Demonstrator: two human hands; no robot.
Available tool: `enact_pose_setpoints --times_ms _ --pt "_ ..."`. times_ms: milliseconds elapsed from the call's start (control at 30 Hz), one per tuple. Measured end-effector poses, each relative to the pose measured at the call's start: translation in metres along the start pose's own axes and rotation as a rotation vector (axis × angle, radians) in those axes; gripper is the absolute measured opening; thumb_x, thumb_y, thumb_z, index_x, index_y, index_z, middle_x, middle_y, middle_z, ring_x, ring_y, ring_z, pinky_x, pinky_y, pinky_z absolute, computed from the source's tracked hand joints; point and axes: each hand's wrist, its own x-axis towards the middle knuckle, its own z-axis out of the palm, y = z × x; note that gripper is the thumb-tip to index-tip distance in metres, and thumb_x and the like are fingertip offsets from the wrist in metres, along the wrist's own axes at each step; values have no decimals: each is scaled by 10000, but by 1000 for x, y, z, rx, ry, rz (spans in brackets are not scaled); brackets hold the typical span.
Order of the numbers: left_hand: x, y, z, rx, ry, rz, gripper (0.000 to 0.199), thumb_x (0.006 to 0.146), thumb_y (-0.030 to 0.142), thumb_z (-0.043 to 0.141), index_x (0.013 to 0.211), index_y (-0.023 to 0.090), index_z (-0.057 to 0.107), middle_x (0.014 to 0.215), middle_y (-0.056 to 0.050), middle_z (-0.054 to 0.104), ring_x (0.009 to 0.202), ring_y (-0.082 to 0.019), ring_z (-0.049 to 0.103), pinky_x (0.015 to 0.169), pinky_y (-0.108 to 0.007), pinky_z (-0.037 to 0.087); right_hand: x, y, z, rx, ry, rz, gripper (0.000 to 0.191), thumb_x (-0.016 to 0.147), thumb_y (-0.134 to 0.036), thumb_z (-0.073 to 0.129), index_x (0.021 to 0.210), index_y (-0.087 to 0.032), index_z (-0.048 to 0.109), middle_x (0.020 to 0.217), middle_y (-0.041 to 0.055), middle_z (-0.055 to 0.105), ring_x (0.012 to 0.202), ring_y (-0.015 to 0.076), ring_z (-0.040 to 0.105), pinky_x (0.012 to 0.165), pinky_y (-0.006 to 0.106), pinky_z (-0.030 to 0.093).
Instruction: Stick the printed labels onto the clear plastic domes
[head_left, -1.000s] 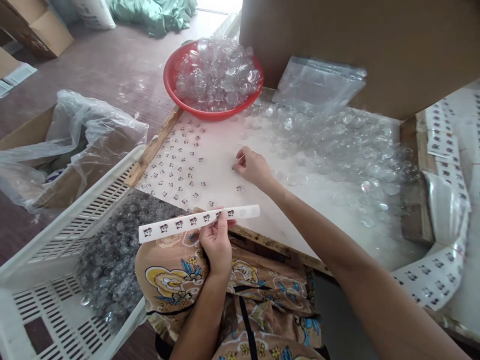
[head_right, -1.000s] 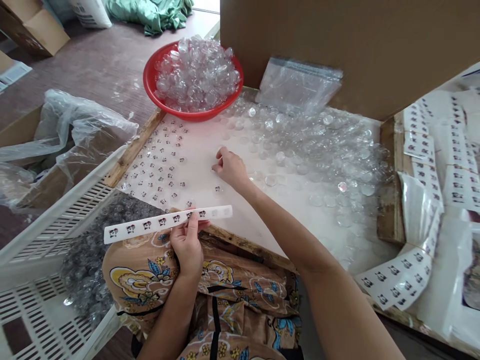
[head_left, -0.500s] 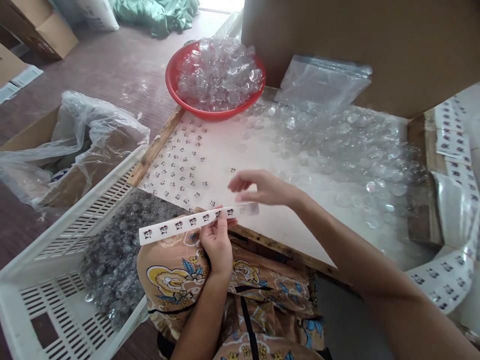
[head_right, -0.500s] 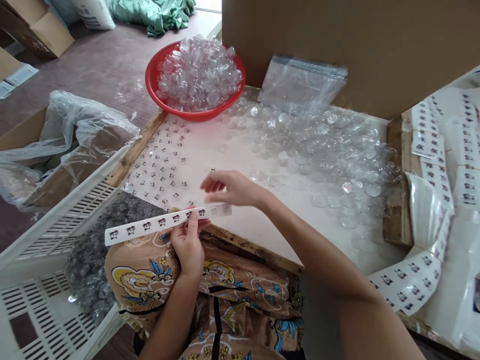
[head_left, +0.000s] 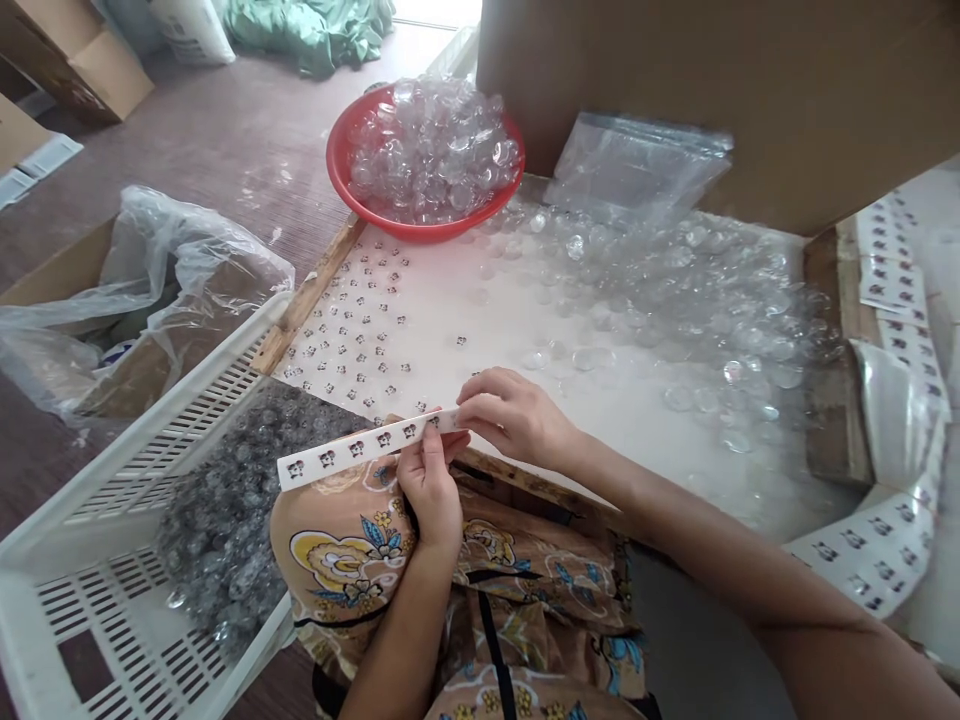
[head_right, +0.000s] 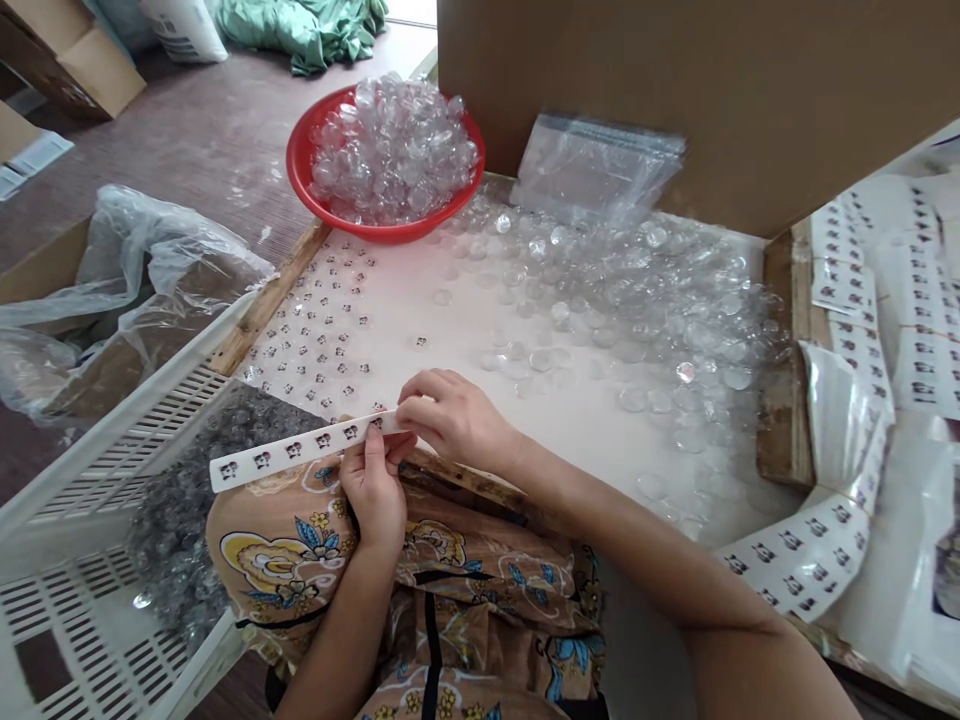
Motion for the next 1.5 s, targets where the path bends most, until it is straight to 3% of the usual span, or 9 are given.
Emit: enact_pose_setpoints --times_ms 100,267,400,533,867,1033,1200,1367,1500 --pt "-1 0 0 9 8 3 386 826 472 675 1010 137 726 813 -78 760 670 -188 734 686 -340 615 16 17 -11 244 152 205 113 890 -290 604 806 -215 609 845 33 627 771 155 579 703 301 484" --pt "-2 -1 0 10 5 11 347 832 442 679 969 127 731 769 -64 752 646 -162 719 660 -298 609 55 94 -21 248 406 648 134 807 -267 623 718 -200 549 620 -25 537 576 114 481 572 263 399" --pt "-2 -2 -1 12 -2 -2 325 843 415 676 992 130 726 763 -58 755 646 -169 726 640 -290 607 79 135 -18 203 391 808 90 772 -244 621 723 -196 563 611 -22 563 573 118 498 569 261 391" --pt "-2 -1 -1 31 -3 -7 342 850 425 666 986 117 726 764 -71 754 645 -180 731 643 -298 611 89 143 -15 122 364 881 54 736 -191 626 705 -190 582 675 5 611 631 135 529 617 281 416" --pt "-4 0 0 40 2 -19 331 844 426 676 936 113 733 740 -62 746 646 -181 727 634 -287 607 92 148 -8 -91 266 840 18 748 -176 629 743 -189 619 763 29 651 703 166 568 664 295 425" --pt "-4 1 0 58 2 -4 310 846 419 668 892 118 730 738 -60 747 635 -181 722 623 -292 600 92 127 8 -279 224 688 77 791 -163 605 839 -188 660 972 87 653 797 189 583 728 308 428" --pt "-4 1 0 63 -7 -2 322 837 437 671 813 119 716 715 -59 739 638 -186 722 632 -297 600 90 107 18 -281 118 604 263 851 -163 543 1093 -215 633 917 58 694 833 222 606 742 330 427" --pt "-4 0 -1 53 -13 2 328 832 438 683 877 117 733 724 -58 742 633 -181 719 623 -289 602 96 131 6 -429 232 531 354 893 -127 431 1202 -165 600 1186 168 624 1027 295 553 802 398 436" --pt "-4 -2 -2 40 -22 6 342 848 425 672 990 121 739 765 -62 756 650 -180 725 626 -284 602 99 152 -3 -557 97 529 387 866 -62 403 1185 -111 619 1214 223 582 1080 345 492 833 441 411"
